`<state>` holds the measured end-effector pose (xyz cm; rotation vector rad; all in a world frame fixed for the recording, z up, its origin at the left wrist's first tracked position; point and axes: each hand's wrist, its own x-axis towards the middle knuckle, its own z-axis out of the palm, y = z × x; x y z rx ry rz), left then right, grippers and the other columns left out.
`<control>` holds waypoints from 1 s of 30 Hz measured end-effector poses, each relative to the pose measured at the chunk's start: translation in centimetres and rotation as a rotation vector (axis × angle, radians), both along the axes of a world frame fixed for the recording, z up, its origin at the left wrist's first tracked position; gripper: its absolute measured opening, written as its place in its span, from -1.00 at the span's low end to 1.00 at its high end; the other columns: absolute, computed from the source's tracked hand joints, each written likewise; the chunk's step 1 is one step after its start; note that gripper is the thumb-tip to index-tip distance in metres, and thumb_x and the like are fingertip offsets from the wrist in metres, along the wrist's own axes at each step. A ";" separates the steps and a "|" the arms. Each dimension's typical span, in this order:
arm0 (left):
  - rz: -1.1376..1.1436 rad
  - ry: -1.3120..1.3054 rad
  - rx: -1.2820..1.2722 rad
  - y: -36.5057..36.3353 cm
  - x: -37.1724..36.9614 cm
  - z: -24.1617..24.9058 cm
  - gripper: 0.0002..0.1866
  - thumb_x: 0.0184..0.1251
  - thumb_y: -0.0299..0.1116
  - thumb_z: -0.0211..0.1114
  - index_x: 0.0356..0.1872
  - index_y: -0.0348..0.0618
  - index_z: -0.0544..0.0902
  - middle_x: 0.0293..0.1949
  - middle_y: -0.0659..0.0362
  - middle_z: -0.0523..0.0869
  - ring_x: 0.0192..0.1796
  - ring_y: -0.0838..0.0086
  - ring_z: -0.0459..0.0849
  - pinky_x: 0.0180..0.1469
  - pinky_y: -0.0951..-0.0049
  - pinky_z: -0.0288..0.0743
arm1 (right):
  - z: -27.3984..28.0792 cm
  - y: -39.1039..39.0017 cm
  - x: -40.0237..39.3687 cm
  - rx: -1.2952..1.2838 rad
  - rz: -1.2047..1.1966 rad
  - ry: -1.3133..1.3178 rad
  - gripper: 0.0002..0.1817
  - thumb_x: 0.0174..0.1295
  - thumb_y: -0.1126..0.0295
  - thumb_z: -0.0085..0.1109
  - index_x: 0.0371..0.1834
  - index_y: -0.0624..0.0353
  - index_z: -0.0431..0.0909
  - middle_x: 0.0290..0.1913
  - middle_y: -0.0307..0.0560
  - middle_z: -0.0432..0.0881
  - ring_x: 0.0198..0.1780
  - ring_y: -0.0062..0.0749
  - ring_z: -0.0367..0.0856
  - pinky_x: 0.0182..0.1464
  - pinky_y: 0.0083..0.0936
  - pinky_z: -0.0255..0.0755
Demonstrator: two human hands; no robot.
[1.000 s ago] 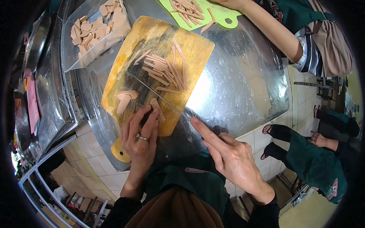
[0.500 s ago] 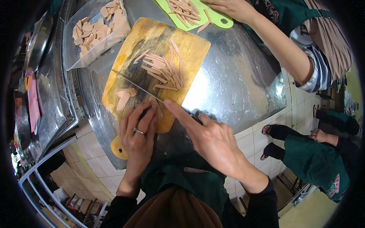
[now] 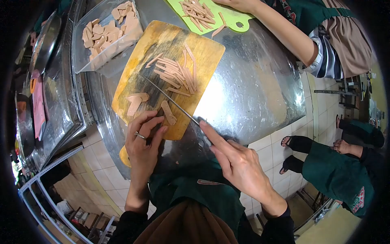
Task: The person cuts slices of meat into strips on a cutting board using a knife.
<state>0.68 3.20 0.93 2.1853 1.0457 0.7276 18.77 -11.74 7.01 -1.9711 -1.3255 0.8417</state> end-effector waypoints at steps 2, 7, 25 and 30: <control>-0.022 0.033 0.042 0.2 0.1 0.3 -0.74 0.22 -0.40 0.56 -0.06 -0.05 0.77 0.05 0.27 0.73 0.09 0.28 0.70 0.11 0.28 0.50 | -0.8 -0.2 -0.2 0.041 -0.001 0.006 -0.32 0.40 0.63 0.18 0.60 -0.02 0.40 -0.20 0.28 0.76 -0.28 0.09 0.79 -0.18 -0.12 0.63; 0.029 0.073 0.147 0.4 2.7 -0.1 -0.74 0.19 -0.39 0.58 -0.10 -0.03 0.76 0.01 0.28 0.72 0.04 0.29 0.68 0.08 0.27 0.49 | -0.9 1.1 0.3 -0.012 -0.012 0.038 -0.33 0.41 0.62 0.19 0.59 -0.04 0.42 -0.17 0.24 0.77 -0.27 0.10 0.79 -0.16 -0.12 0.64; 0.029 0.048 0.233 0.4 2.0 -1.4 -0.70 0.19 -0.43 0.58 -0.03 -0.03 0.83 0.05 0.29 0.78 0.04 0.31 0.73 0.08 0.28 0.55 | 0.6 1.2 2.8 0.006 0.037 -0.052 -0.38 0.45 0.54 0.19 0.56 -0.17 0.48 -0.33 0.14 0.72 -0.41 0.02 0.69 -0.24 -0.15 0.60; 0.024 0.046 0.233 0.4 2.0 -1.4 -0.69 0.18 -0.44 0.58 -0.02 -0.03 0.84 0.06 0.30 0.78 0.04 0.31 0.73 0.07 0.28 0.55 | 1.6 0.7 2.7 -0.148 0.131 -0.092 -0.35 0.44 0.49 0.23 0.59 -0.24 0.45 -0.55 0.03 0.53 -0.53 -0.11 0.55 -0.36 -0.20 0.54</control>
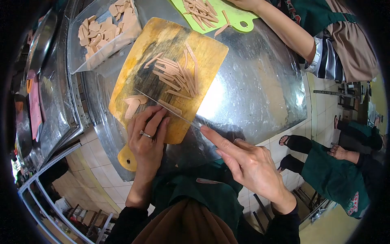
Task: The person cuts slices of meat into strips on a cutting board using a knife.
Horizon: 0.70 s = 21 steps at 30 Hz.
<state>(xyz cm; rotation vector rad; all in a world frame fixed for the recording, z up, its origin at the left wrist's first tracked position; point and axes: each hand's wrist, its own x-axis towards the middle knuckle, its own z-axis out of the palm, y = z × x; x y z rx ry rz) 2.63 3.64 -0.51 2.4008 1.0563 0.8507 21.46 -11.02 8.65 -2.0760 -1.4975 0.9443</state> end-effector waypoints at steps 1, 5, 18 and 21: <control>0.001 0.003 -0.001 0.0 0.0 0.1 -0.69 0.18 -0.45 0.58 -0.02 -0.03 0.84 0.06 0.30 0.78 0.04 0.31 0.73 0.07 0.28 0.56 | 0.0 -0.1 0.1 -0.018 0.016 -0.021 -0.34 0.44 0.48 0.24 0.59 -0.25 0.44 -0.59 0.01 0.48 -0.55 -0.13 0.52 -0.39 -0.21 0.53; -0.007 0.016 0.024 0.1 -0.1 0.0 -0.67 0.17 -0.46 0.58 0.00 -0.04 0.84 0.06 0.30 0.78 0.03 0.31 0.73 0.06 0.29 0.56 | 0.4 0.1 0.3 -0.017 0.049 -0.054 -0.32 0.42 0.46 0.27 0.60 -0.27 0.43 -0.60 0.00 0.47 -0.58 -0.18 0.51 -0.43 -0.22 0.50; -0.022 0.059 0.019 0.1 0.0 0.6 -0.66 0.13 -0.51 0.59 -0.02 -0.06 0.84 0.04 0.29 0.79 0.01 0.32 0.74 0.04 0.31 0.56 | -1.6 0.9 0.6 -0.005 0.121 -0.080 -0.26 0.38 0.55 0.26 0.63 -0.21 0.37 -0.57 0.09 0.56 -0.58 -0.11 0.61 -0.51 -0.15 0.55; -0.025 0.064 0.024 0.1 -0.1 0.6 -0.66 0.14 -0.51 0.58 -0.02 -0.07 0.84 0.03 0.28 0.80 0.01 0.31 0.74 0.05 0.31 0.57 | -2.0 2.1 0.5 -0.003 0.110 -0.030 -0.27 0.38 0.56 0.25 0.63 -0.14 0.36 -0.51 0.17 0.64 -0.50 -0.04 0.71 -0.47 -0.15 0.58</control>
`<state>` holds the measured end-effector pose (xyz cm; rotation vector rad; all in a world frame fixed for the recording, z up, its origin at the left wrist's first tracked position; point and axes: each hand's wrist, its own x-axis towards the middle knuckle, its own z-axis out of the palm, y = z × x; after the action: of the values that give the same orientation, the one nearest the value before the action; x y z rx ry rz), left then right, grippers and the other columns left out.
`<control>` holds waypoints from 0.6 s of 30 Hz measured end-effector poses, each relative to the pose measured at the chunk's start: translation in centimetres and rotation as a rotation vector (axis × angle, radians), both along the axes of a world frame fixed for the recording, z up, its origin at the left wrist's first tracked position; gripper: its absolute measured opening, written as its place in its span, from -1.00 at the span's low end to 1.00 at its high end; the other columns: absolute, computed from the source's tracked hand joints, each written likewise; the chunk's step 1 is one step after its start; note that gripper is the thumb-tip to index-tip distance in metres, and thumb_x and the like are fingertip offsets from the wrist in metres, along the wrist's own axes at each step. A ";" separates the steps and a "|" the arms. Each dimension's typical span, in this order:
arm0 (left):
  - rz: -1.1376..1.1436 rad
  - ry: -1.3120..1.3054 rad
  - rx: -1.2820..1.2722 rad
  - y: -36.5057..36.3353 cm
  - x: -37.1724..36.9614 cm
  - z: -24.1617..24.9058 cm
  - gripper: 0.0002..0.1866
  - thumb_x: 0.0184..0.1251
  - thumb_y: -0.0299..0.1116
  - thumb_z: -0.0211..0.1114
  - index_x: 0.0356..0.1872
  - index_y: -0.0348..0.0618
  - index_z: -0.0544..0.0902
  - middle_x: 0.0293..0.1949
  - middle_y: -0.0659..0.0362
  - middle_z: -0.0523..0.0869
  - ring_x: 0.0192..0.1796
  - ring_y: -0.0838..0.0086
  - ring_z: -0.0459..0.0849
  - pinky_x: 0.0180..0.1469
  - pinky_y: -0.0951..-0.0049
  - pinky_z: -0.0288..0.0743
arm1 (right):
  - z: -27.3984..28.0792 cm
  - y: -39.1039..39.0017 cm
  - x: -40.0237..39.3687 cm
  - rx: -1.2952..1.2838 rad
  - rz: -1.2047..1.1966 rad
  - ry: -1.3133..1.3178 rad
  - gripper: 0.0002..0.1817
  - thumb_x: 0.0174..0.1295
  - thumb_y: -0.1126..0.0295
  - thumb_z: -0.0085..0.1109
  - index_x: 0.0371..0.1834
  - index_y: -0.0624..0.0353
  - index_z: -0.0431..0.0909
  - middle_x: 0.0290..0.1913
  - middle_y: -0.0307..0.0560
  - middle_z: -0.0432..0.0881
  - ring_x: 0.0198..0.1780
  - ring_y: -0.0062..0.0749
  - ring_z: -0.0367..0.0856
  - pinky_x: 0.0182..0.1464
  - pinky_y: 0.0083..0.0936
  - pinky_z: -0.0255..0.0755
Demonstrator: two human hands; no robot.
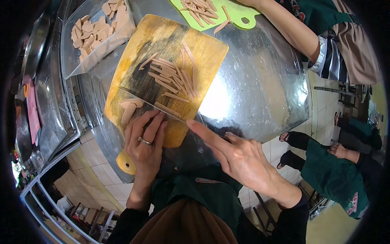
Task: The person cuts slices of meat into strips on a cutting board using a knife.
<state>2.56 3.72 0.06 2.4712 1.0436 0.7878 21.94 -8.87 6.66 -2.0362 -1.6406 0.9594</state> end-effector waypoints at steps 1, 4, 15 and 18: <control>-0.002 -0.004 0.004 0.0 0.0 0.0 -0.66 0.14 -0.51 0.58 -0.02 -0.07 0.84 0.03 0.28 0.80 0.01 0.31 0.74 0.05 0.31 0.57 | 0.0 0.4 0.0 -0.005 -0.003 0.011 -0.27 0.38 0.57 0.24 0.63 -0.12 0.36 -0.48 0.19 0.67 -0.47 -0.01 0.74 -0.45 -0.15 0.60; -0.002 -0.020 -0.001 -0.1 -0.1 -0.2 -0.67 0.15 -0.52 0.58 -0.02 -0.08 0.84 0.04 0.27 0.80 0.01 0.30 0.75 0.06 0.29 0.59 | -0.8 0.8 0.2 0.096 -0.053 0.131 -0.29 0.40 0.57 0.23 0.62 -0.10 0.36 -0.37 0.21 0.73 -0.38 0.06 0.78 -0.35 -0.14 0.63; -0.003 -0.031 0.022 -0.1 -0.2 -0.5 -0.66 0.18 -0.53 0.55 0.00 -0.06 0.83 0.05 0.27 0.80 0.02 0.30 0.75 0.10 0.27 0.61 | 0.0 -0.1 0.1 0.052 -0.012 0.038 -0.30 0.41 0.51 0.25 0.62 -0.18 0.37 -0.32 0.13 0.78 -0.43 -0.04 0.76 -0.35 -0.17 0.63; -0.014 -0.029 0.028 -0.1 -0.2 -0.6 -0.65 0.18 -0.53 0.55 0.02 -0.05 0.83 0.07 0.26 0.79 0.03 0.29 0.75 0.10 0.26 0.61 | -0.6 -0.6 -0.2 0.040 -0.003 -0.001 -0.30 0.43 0.48 0.24 0.64 -0.17 0.35 -0.32 0.12 0.79 -0.41 -0.03 0.78 -0.39 -0.17 0.63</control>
<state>2.32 3.63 -0.56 2.4804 1.0106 0.8366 21.71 -9.45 6.05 -2.0127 -1.6431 0.9169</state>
